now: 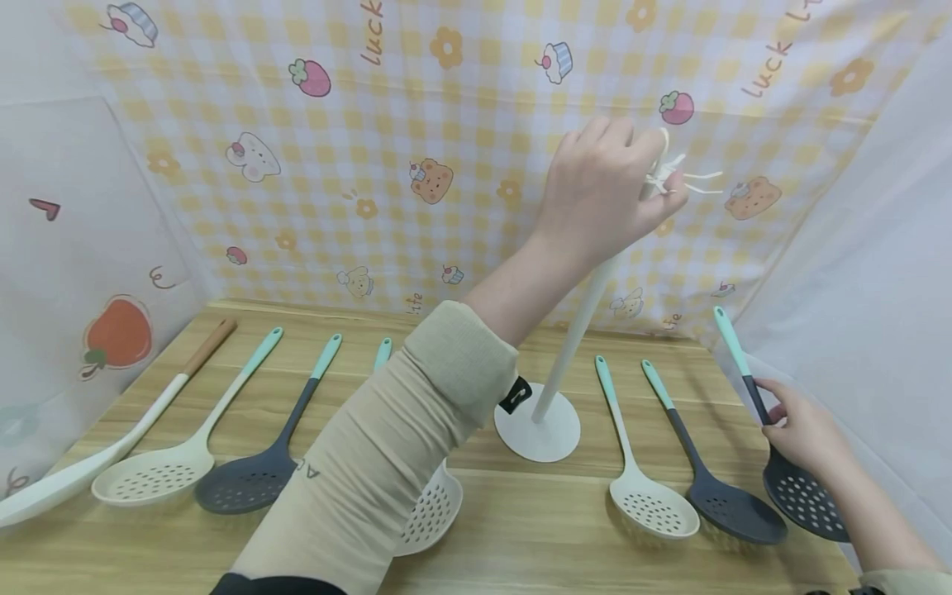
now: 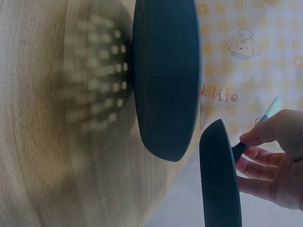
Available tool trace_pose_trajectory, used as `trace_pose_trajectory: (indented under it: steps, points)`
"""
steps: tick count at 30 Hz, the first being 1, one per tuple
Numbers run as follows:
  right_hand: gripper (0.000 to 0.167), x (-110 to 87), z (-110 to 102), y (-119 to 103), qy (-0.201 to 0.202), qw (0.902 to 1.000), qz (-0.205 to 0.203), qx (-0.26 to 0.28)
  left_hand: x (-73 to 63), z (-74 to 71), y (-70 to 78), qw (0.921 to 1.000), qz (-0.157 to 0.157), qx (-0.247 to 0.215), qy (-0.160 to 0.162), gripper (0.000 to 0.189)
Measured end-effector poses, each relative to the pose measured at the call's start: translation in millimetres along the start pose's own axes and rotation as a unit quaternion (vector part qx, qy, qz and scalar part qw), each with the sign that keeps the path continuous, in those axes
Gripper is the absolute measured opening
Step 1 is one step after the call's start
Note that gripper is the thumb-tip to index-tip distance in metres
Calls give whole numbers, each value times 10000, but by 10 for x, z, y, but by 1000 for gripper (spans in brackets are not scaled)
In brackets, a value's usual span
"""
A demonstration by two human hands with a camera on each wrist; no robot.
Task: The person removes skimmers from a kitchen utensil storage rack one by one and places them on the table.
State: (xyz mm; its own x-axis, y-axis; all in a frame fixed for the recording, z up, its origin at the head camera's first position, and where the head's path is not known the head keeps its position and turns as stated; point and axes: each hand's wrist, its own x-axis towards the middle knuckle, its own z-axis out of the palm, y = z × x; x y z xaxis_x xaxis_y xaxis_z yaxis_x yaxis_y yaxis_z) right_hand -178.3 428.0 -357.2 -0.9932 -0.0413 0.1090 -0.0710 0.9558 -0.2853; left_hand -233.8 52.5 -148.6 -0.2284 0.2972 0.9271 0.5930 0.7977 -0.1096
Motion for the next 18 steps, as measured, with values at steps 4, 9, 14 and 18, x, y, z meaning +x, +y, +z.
trace_pose_trajectory:
  steps: [4,9,14,18]
  points:
    - [70,14,17,36,-155,9999,64,12,2,3,4,10000,-6,15,-13,30]
    - [69,37,47,67,-371,9992,108,70,1,0,4,10000,7,0,-19,29]
    - [67,50,89,115,-456,9989,108,50,0,4,7,10000,4,27,-11,29]
    - [66,54,128,176,-529,9985,128,48,0,10,13,10000,-3,70,8,30]
